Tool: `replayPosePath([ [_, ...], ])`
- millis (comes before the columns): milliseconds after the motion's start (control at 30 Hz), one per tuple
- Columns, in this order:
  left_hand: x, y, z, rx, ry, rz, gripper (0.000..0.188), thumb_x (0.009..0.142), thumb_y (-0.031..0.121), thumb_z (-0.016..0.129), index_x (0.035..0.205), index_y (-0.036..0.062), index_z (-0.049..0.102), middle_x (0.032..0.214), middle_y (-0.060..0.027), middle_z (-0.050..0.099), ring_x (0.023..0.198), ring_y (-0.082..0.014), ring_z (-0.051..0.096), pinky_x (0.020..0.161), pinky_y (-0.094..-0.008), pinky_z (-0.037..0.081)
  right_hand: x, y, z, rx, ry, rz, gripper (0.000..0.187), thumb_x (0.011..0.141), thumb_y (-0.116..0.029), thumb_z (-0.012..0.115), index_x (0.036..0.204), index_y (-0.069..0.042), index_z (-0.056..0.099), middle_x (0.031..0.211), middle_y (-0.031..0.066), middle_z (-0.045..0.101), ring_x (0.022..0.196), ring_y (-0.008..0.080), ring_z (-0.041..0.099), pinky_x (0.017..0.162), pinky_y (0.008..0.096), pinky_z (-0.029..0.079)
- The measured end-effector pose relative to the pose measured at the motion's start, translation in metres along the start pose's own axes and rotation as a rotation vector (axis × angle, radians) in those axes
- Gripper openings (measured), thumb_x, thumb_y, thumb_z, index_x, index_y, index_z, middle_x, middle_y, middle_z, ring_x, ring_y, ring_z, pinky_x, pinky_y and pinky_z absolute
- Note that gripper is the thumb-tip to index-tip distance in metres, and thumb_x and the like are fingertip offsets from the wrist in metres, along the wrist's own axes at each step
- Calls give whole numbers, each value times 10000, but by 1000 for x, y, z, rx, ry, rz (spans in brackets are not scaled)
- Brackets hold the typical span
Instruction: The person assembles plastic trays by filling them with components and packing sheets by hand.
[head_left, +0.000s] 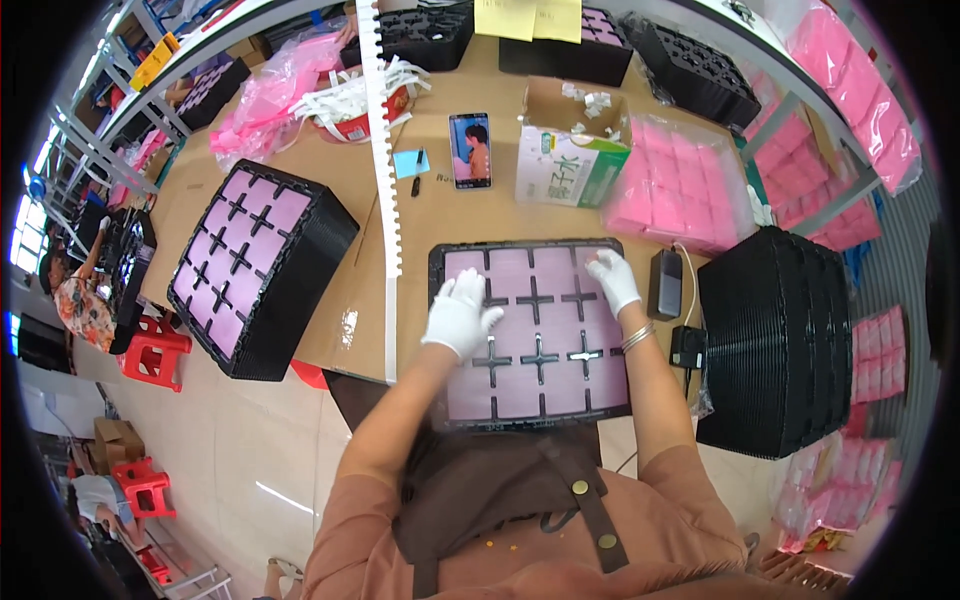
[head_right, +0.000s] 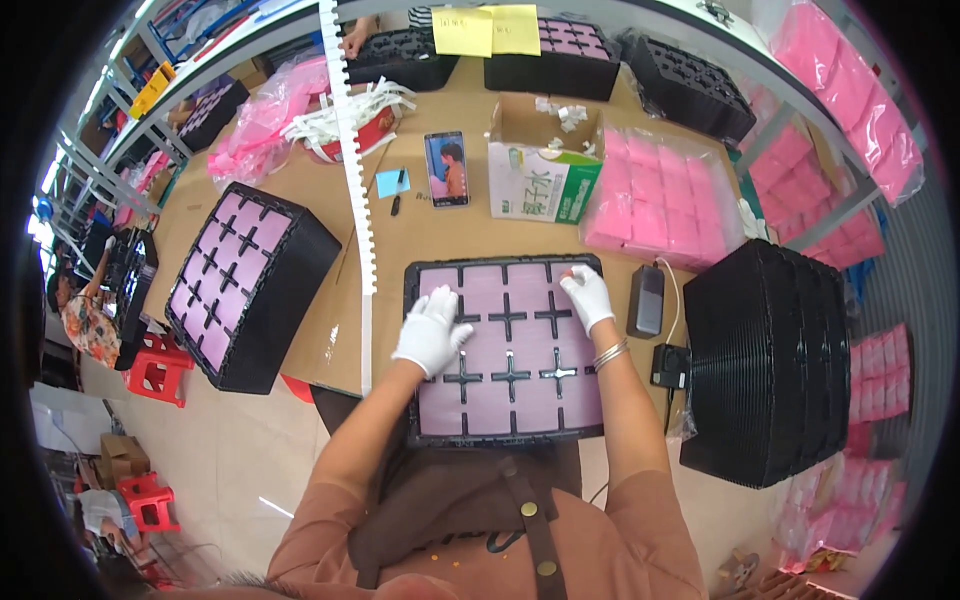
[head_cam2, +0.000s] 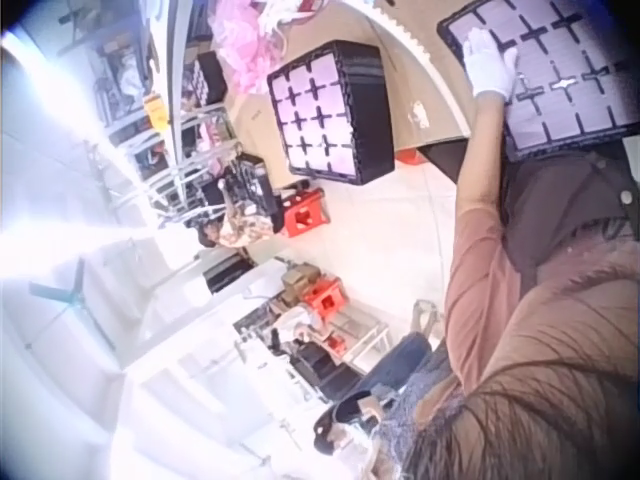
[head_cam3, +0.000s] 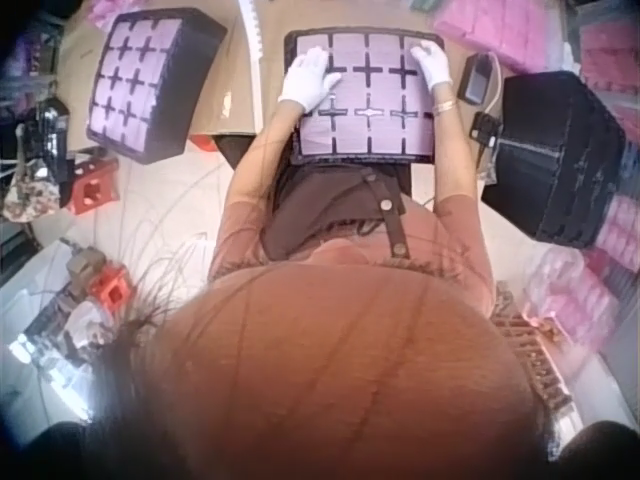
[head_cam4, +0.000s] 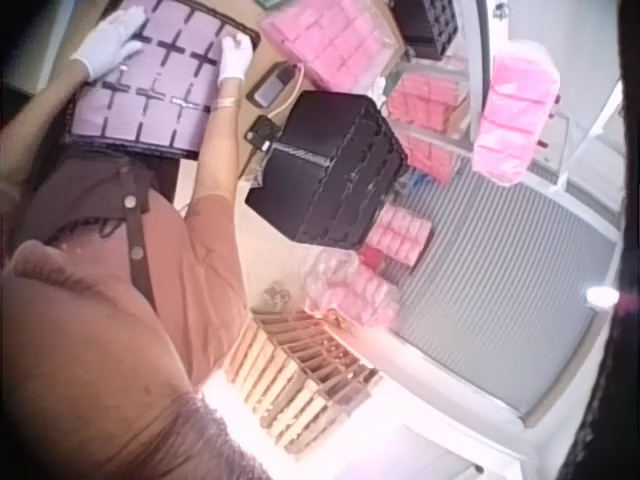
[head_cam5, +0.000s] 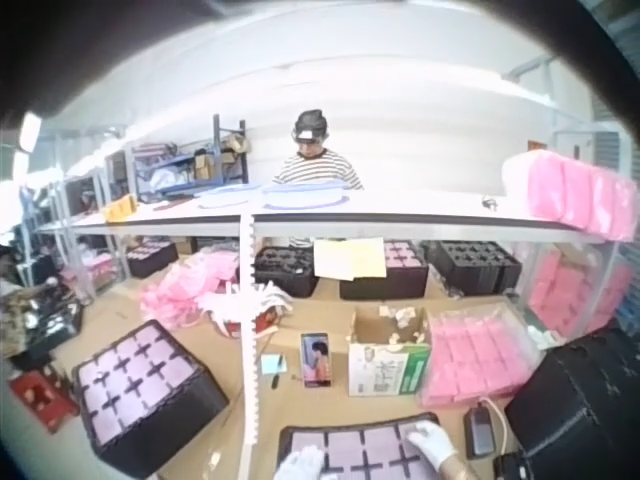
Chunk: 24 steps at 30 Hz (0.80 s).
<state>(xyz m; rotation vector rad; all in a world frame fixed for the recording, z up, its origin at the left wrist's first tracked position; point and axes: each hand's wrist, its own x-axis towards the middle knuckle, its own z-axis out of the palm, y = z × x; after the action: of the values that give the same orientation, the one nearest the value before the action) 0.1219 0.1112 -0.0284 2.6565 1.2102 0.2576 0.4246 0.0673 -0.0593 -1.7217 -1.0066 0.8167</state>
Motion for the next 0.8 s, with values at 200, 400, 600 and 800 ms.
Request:
replayPosePath([
  [200,-54,-4,-24,-34,-120,249,570,870,380,490,1272,-16,403,1357,-215,371,1271,-341,335,1061,-413,241,-73,-23,-30,305,-76,117,144,864,-121,574,938,2,579,884,60,617,766,115,585,706,239,482],
  [400,-143,30,-41,-75,-233,288,647,803,414,586,1259,-11,412,1293,-189,441,1221,-319,394,1054,-419,249,-150,-15,-49,267,-339,340,131,885,-92,540,904,33,575,978,146,630,806,185,640,727,272,529],
  [600,-158,29,-41,-14,-271,274,544,774,348,628,1179,14,485,1196,-154,520,1143,-256,483,1033,-412,286,-168,-10,-62,355,-391,291,147,879,-109,566,860,34,594,954,156,639,823,193,644,756,292,536],
  [800,-172,27,-26,-131,-73,230,370,760,255,642,1059,53,559,1091,-133,579,1051,-273,537,1009,-415,315,-190,-13,-59,79,-559,408,137,871,-111,573,832,20,590,763,109,645,695,178,647,633,279,535],
])
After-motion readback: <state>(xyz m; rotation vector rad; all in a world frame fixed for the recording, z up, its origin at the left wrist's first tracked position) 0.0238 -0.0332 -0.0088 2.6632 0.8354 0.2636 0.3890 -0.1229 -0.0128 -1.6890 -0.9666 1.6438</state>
